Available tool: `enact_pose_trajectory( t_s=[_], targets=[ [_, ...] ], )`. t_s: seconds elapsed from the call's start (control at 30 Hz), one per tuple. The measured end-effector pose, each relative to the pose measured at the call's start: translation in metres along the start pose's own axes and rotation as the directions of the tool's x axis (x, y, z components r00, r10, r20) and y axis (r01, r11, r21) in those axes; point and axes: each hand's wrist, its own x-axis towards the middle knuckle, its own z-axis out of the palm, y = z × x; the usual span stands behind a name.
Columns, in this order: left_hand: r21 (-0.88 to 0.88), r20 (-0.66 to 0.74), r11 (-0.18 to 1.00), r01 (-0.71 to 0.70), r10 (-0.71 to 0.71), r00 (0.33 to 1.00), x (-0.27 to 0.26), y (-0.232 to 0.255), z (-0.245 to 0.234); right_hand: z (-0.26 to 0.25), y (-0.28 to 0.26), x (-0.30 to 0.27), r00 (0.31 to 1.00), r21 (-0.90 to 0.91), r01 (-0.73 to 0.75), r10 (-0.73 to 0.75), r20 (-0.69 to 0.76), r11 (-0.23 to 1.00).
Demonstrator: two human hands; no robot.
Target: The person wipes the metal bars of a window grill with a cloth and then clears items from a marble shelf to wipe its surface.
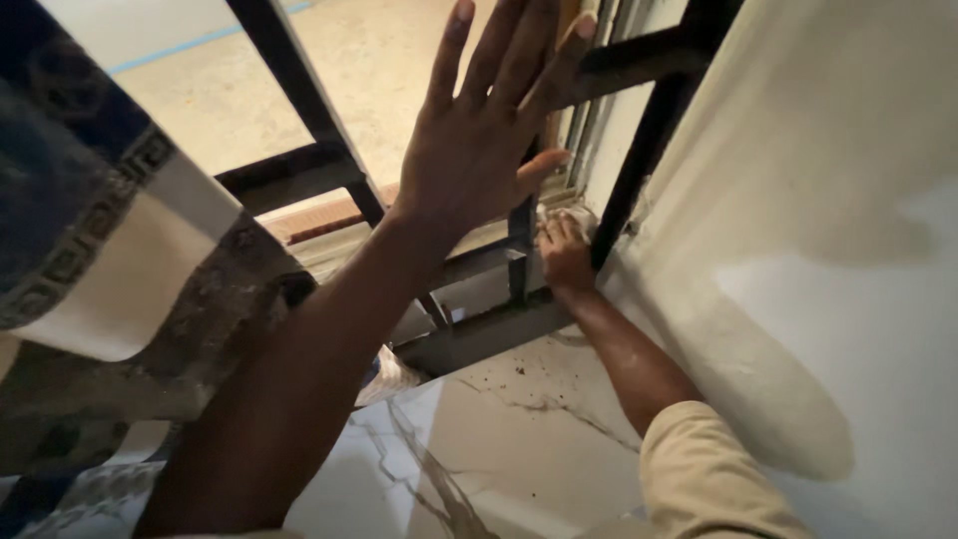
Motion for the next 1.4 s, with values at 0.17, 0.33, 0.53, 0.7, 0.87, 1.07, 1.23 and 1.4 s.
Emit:
enact_pose_trajectory(
  t_s=[0.17, 0.33, 0.53, 0.7, 0.87, 1.07, 1.23, 1.4],
  targets=[
    [-0.020, -0.049, 0.998, 0.053, -0.054, 0.997, 0.005, 0.012, 0.024, -0.019, -0.014, -0.047, 0.912, 0.197, -0.134, 0.043, 0.408, 0.971],
    [0.027, -0.084, 0.994, 0.108, -0.105, 0.991, 0.001, 0.023, 0.054, -0.019, -0.005, -0.040, 0.988, 0.273, -0.125, 0.095, 0.120, 0.954],
    [-0.054, 0.039, 0.990, 0.128, -0.126, 0.991, -0.007, 0.021, 0.060, -0.010, -0.031, -0.091, 0.969, 0.385, -0.240, 0.200, 0.141, 0.891],
    [0.017, -0.003, 0.997, 0.073, -0.073, 0.997, -0.040, 0.019, 0.057, -0.019, -0.045, -0.122, 0.912, 0.372, -0.389, 0.410, 0.024, 0.843],
    [-0.033, 0.175, 0.986, 0.162, -0.154, 0.973, -0.067, 0.028, 0.055, -0.021, -0.073, -0.089, 0.769, 0.644, -0.508, 0.638, 0.039, 0.572],
    [-0.127, 0.207, 0.963, 0.238, -0.209, 0.956, -0.096, 0.048, 0.079, 0.010, -0.085, -0.147, 0.761, 0.594, -0.637, 0.528, 0.379, 0.492],
    [-0.164, 0.035, 0.965, 0.206, -0.203, 0.978, -0.109, 0.047, 0.105, 0.029, -0.038, -0.184, 0.826, 0.295, -0.552, 0.464, 0.319, 0.780],
    [-0.092, 0.275, 0.954, 0.287, -0.252, 0.928, -0.109, 0.051, 0.112, 0.034, -0.043, -0.147, 0.651, 0.335, -0.733, 0.753, 0.092, 0.593]
  ],
)
